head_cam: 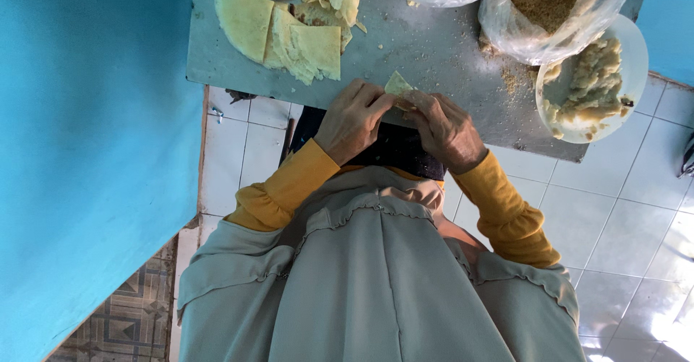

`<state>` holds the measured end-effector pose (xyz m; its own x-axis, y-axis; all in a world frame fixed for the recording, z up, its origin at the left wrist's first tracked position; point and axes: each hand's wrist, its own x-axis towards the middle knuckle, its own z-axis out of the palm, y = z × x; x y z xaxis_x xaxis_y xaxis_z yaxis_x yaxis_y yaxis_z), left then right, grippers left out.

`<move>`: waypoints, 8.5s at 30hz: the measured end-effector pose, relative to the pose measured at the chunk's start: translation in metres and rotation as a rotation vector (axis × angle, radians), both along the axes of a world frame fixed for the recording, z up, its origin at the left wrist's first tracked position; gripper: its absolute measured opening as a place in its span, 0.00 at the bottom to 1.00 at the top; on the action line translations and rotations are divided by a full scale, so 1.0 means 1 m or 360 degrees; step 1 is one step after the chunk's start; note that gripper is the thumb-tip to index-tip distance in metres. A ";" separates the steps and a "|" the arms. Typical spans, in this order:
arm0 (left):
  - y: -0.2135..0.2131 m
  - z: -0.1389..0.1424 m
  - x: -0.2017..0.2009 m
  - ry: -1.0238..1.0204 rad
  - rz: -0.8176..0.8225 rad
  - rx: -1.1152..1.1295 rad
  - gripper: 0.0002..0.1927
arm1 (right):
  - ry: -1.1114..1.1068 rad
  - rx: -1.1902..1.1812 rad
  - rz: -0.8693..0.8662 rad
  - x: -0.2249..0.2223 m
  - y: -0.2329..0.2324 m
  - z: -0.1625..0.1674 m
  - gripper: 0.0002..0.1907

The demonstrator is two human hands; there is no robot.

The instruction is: The person picks up triangular dough pieces from a metal table, dips or presses them into a brown powder in a plastic-lined container, and places the coated pieces onto a plate. The person repeats this cycle continuously, occasionally repositioning dough pieces on the table.

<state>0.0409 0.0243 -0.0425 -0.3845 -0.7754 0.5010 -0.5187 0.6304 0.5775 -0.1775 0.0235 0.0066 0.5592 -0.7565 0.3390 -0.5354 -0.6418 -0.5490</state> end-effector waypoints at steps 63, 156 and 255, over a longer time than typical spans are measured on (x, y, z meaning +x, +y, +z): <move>0.005 0.010 -0.007 -0.0832 0.0225 -0.0373 0.23 | 0.0227 -0.0389 -0.0001 0.002 -0.025 -0.015 0.23; 0.012 0.014 -0.039 0.1576 -0.0158 0.1279 0.27 | -0.0615 0.0573 -0.0549 0.013 0.005 0.002 0.26; 0.013 -0.013 0.011 -0.0362 -0.0100 -0.0196 0.17 | 0.1245 -0.0568 -0.1108 -0.205 -0.038 -0.011 0.26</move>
